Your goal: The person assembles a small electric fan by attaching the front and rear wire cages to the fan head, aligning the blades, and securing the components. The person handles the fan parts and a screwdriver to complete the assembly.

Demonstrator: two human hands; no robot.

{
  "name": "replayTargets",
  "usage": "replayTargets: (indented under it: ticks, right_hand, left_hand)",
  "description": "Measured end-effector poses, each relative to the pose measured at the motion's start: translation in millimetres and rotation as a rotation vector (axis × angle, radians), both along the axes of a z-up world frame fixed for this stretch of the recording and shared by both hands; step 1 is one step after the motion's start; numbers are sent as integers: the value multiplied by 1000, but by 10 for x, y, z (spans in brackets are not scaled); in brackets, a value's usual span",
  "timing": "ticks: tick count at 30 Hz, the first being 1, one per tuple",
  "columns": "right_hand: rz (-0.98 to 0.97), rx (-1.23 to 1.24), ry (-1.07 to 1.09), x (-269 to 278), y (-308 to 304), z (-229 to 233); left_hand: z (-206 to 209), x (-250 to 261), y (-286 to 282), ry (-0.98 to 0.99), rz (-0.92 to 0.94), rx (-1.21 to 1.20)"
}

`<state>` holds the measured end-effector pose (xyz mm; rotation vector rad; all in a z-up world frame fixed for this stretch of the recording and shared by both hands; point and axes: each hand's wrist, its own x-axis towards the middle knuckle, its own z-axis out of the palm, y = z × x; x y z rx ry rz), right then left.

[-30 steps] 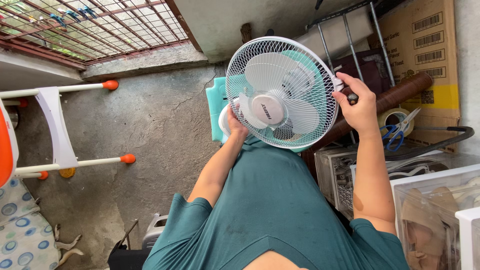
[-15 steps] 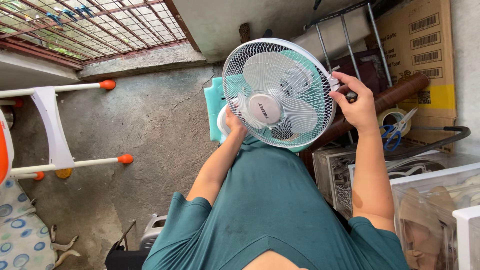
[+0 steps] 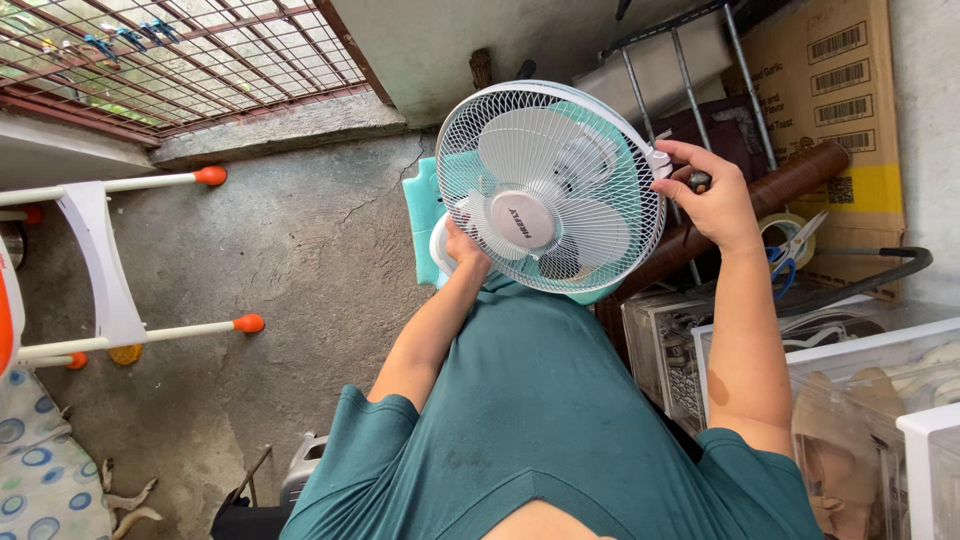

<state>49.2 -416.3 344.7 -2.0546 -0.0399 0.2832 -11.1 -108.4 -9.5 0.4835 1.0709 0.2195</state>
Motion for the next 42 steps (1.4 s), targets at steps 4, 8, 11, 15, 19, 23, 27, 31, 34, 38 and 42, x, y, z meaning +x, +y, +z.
replayTargets:
  ticks: [4,8,11,15,19,23,27,31,34,38,42]
  right_hand:
    - [25,112,-48,31,-33,-3]
    - [-92,87,-76,-26,-251,85]
    - [-109,96,-253,-112,-652,150]
    - [-209,529,-339,-98,-1348,87]
    - [-259,900,-315,419,-1822,88]
    - [-81,945,-239,978,-1606,331]
    - [63,871,-139,1321,-1062,582]
    - [118,859,-34,1591,-598,678]
    - [184,845,23,1758,-373,703]
    - [272,805,79,1860,-137,749]
    - [255,774,147,1830,-1,807]
  left_hand:
    - [14,11,1,-1,12,26]
    - [32,0,24,-1,10,55]
    - [62,-8,34,-6,11,93]
    - [75,-15,43,33,18,108]
    - [96,-23,53,5,30,113]
    - [77,-78,57,-48,23,104]
    - [58,-110,56,-76,40,108]
    - [52,-132,62,-16,38,102]
    - [31,-162,41,-64,41,117]
    - [22,-171,42,-42,45,158]
    - [-2,-119,34,24,45,155]
